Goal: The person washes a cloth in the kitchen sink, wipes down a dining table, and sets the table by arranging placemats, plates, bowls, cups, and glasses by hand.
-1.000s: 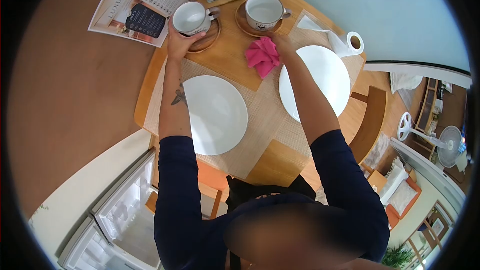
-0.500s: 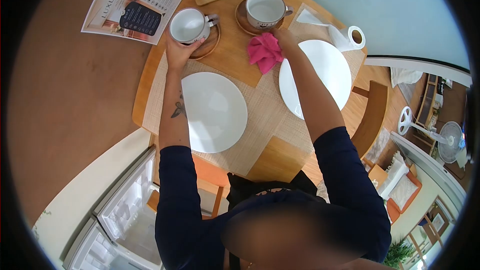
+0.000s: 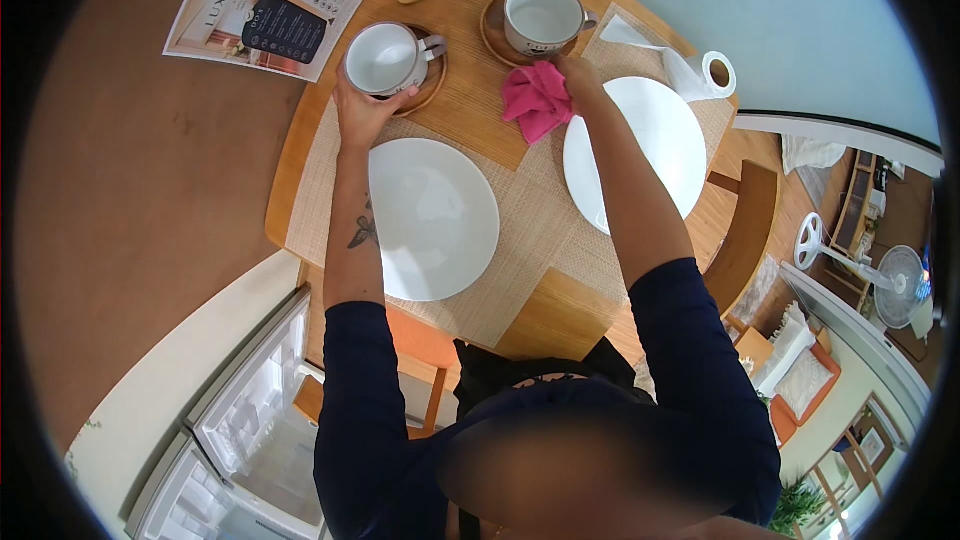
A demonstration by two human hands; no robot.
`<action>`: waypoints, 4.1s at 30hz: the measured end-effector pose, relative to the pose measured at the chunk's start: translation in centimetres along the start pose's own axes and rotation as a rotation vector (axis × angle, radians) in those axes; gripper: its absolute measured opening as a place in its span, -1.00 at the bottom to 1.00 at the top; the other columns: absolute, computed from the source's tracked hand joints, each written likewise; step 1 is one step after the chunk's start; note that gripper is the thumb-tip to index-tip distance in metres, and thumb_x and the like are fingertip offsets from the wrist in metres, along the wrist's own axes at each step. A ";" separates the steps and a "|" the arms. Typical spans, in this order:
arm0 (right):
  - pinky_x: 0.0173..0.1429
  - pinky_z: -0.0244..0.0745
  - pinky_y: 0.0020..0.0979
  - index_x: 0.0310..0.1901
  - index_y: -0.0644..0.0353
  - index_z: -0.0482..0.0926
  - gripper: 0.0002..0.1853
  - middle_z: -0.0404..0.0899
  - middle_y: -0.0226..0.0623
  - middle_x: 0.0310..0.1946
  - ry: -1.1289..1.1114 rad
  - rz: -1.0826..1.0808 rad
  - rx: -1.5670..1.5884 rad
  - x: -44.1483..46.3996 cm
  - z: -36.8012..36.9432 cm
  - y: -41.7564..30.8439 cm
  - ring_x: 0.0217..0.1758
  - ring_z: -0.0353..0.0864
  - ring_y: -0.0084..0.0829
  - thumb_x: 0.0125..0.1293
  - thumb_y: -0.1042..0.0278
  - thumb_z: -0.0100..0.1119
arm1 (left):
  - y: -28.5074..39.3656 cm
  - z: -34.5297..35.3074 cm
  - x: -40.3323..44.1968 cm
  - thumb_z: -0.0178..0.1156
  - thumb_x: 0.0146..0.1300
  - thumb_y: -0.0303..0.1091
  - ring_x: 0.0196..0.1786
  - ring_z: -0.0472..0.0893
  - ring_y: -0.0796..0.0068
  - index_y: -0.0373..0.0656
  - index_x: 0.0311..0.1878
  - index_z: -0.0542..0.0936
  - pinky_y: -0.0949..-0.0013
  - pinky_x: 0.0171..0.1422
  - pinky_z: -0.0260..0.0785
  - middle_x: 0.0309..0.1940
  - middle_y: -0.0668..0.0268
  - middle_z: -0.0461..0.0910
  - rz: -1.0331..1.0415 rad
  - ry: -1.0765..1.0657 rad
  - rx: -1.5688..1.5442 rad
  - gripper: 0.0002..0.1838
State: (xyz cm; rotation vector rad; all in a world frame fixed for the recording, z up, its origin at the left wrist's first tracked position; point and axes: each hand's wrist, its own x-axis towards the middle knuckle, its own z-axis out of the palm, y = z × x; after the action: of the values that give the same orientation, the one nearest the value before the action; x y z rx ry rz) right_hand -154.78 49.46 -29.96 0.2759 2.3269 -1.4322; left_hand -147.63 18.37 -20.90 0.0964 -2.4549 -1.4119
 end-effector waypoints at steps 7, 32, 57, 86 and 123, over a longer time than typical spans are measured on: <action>-0.33 0.47 -0.40 -0.34 0.35 0.59 -0.64 0.59 -0.21 -0.44 -0.123 0.128 -0.023 -7.1 -0.5 -6.5 -0.41 0.57 -0.44 0.13 0.13 0.14 | -0.9 -3.8 -1.4 0.35 -0.13 -0.41 0.29 0.24 0.25 -0.28 0.30 0.11 0.25 0.33 0.08 0.19 0.02 0.28 0.021 -0.012 0.136 -0.11; -0.11 0.50 -0.24 -0.30 0.08 0.61 -0.73 0.61 -0.11 -0.38 -0.117 -0.113 -0.196 -9.9 2.9 -6.5 -0.26 0.60 -0.13 0.06 0.10 0.11 | -4.4 2.8 21.7 0.41 -0.10 -0.37 -0.01 0.45 0.48 -0.29 0.00 0.46 0.44 0.08 0.30 -0.03 0.28 0.48 0.073 -0.552 0.107 -0.45; -0.11 0.51 -0.25 -0.32 0.08 0.63 -0.75 0.61 -0.15 -0.41 -0.063 -0.107 -0.179 -9.8 2.7 -6.6 -0.30 0.60 -0.15 0.04 0.15 0.11 | -4.6 5.7 21.3 0.41 -0.10 -0.17 -0.03 0.46 0.48 -0.26 -0.02 0.50 0.42 0.09 0.30 -0.05 0.30 0.52 0.162 -0.521 0.197 -0.42; 0.01 0.31 -0.21 -0.14 0.09 0.51 -0.62 0.41 -0.29 -0.16 0.136 -0.690 -0.498 -11.2 5.6 -5.9 -0.03 0.34 -0.20 -0.09 0.32 0.23 | -3.3 4.2 19.7 0.32 -0.13 -0.21 0.11 0.37 0.27 -0.39 0.15 0.28 0.43 0.22 0.14 0.09 0.11 0.39 -0.233 -0.642 0.270 -0.24; 0.06 0.25 -0.10 -0.12 0.00 0.51 -0.65 0.35 -0.25 -0.05 0.064 -0.664 -0.755 -42.1 5.7 8.3 0.05 0.30 -0.14 -0.01 0.19 0.19 | 1.7 -9.0 -33.7 0.11 0.14 -0.30 0.40 -0.05 0.08 -0.31 0.23 0.21 0.10 0.41 -0.14 0.35 0.04 -0.02 -0.368 -0.041 0.555 -0.40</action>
State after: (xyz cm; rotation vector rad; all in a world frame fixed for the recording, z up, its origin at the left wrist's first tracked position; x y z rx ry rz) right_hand -112.43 49.74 -21.00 -0.7250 2.9477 -0.6419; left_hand -112.81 18.81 -22.98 0.6725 -2.8992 -0.8026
